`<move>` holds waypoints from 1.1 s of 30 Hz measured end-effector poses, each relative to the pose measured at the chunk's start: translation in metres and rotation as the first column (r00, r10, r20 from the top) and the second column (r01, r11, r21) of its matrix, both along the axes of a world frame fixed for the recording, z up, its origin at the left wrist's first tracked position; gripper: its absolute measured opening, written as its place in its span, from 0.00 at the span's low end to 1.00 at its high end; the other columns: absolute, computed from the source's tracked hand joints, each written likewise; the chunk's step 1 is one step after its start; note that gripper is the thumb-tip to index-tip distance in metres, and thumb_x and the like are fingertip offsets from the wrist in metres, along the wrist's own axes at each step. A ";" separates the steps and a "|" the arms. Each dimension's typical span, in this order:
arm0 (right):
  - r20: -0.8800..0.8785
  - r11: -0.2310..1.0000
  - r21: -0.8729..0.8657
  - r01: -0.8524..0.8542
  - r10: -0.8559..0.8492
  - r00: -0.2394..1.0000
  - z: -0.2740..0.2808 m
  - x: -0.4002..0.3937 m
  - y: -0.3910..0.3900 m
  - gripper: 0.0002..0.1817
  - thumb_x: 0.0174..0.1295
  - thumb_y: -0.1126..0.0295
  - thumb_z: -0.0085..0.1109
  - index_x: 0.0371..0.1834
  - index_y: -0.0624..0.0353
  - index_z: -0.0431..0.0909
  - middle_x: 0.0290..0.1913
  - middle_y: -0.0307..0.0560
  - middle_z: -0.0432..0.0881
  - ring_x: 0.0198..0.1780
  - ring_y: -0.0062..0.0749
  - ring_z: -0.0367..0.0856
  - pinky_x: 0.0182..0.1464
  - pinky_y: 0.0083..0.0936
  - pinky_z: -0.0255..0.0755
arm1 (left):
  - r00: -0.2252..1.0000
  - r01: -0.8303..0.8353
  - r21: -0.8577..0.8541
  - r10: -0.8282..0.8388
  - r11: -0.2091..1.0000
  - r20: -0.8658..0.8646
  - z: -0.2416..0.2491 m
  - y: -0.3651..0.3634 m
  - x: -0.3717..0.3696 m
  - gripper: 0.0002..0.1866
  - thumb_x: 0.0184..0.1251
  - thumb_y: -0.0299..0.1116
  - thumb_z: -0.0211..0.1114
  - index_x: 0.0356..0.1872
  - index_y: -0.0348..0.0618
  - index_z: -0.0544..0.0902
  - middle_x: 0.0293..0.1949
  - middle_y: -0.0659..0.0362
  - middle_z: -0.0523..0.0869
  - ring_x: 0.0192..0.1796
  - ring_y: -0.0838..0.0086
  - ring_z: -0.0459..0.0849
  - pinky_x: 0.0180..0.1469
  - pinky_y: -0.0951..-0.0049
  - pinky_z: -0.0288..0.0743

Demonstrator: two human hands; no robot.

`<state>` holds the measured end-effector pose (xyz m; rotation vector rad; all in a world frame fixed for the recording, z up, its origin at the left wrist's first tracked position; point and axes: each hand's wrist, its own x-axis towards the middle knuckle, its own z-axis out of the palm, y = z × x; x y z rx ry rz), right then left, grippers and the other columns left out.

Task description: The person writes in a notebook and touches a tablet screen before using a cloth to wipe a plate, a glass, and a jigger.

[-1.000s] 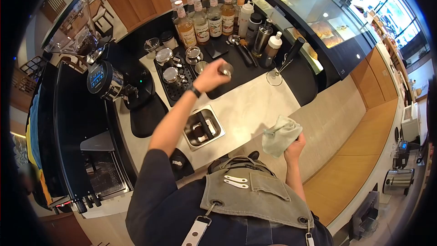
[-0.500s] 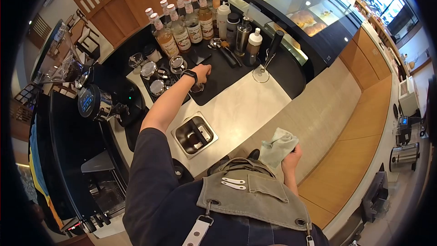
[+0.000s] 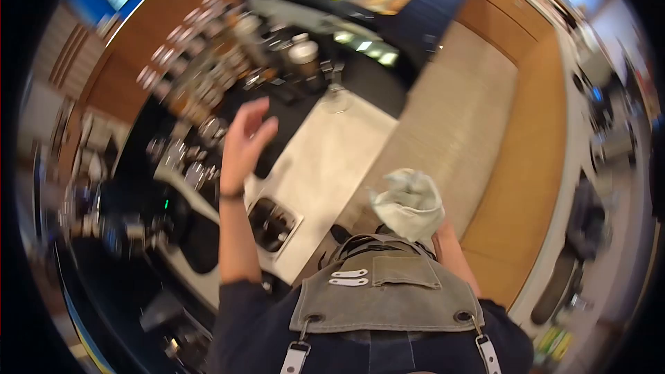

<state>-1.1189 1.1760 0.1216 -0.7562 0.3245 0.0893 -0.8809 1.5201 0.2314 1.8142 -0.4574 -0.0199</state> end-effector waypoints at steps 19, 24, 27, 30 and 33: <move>0.281 0.770 -0.038 0.636 -0.603 0.747 0.026 -0.236 -0.342 0.27 0.74 0.61 0.56 0.72 0.59 0.69 0.69 0.45 0.75 0.68 0.33 0.73 0.70 0.34 0.68 | 0.437 0.532 -0.637 -0.825 0.558 -0.357 -0.005 -0.585 -0.221 0.20 0.75 0.30 0.62 0.63 0.34 0.74 0.58 0.51 0.84 0.57 0.64 0.84 0.61 0.62 0.78; 0.320 0.482 0.301 0.823 -0.864 0.389 -0.005 -0.278 -0.360 0.29 0.75 0.56 0.51 0.74 0.58 0.66 0.71 0.47 0.73 0.70 0.37 0.71 0.72 0.37 0.66 | 0.132 0.681 -0.635 -0.915 0.364 -0.381 -0.009 -0.678 -0.273 0.20 0.81 0.40 0.58 0.64 0.36 0.74 0.56 0.53 0.84 0.54 0.68 0.86 0.56 0.67 0.81; 0.308 0.291 0.388 0.874 -0.935 0.174 -0.020 -0.292 -0.368 0.30 0.76 0.54 0.49 0.75 0.57 0.65 0.72 0.48 0.71 0.71 0.39 0.69 0.74 0.39 0.64 | -0.038 0.699 -0.648 -0.890 0.302 -0.455 -0.018 -0.736 -0.295 0.19 0.82 0.43 0.57 0.60 0.36 0.78 0.53 0.58 0.86 0.50 0.77 0.85 0.52 0.73 0.79; 0.300 0.153 0.421 0.894 -0.954 0.021 -0.027 -0.301 -0.389 0.31 0.76 0.51 0.46 0.76 0.56 0.63 0.73 0.49 0.69 0.73 0.41 0.68 0.75 0.40 0.63 | -0.194 0.686 -0.686 -0.848 0.242 -0.493 -0.017 -0.794 -0.314 0.18 0.82 0.42 0.56 0.56 0.37 0.80 0.53 0.58 0.86 0.52 0.75 0.85 0.53 0.71 0.80; 0.303 0.037 0.429 0.903 -0.947 -0.106 -0.035 -0.308 -0.421 0.32 0.77 0.48 0.43 0.77 0.56 0.62 0.74 0.50 0.68 0.74 0.43 0.67 0.77 0.42 0.61 | -0.444 0.506 -0.856 -0.819 0.108 -0.365 -0.034 -0.861 -0.317 0.21 0.82 0.43 0.55 0.65 0.39 0.75 0.59 0.53 0.84 0.59 0.67 0.84 0.59 0.65 0.80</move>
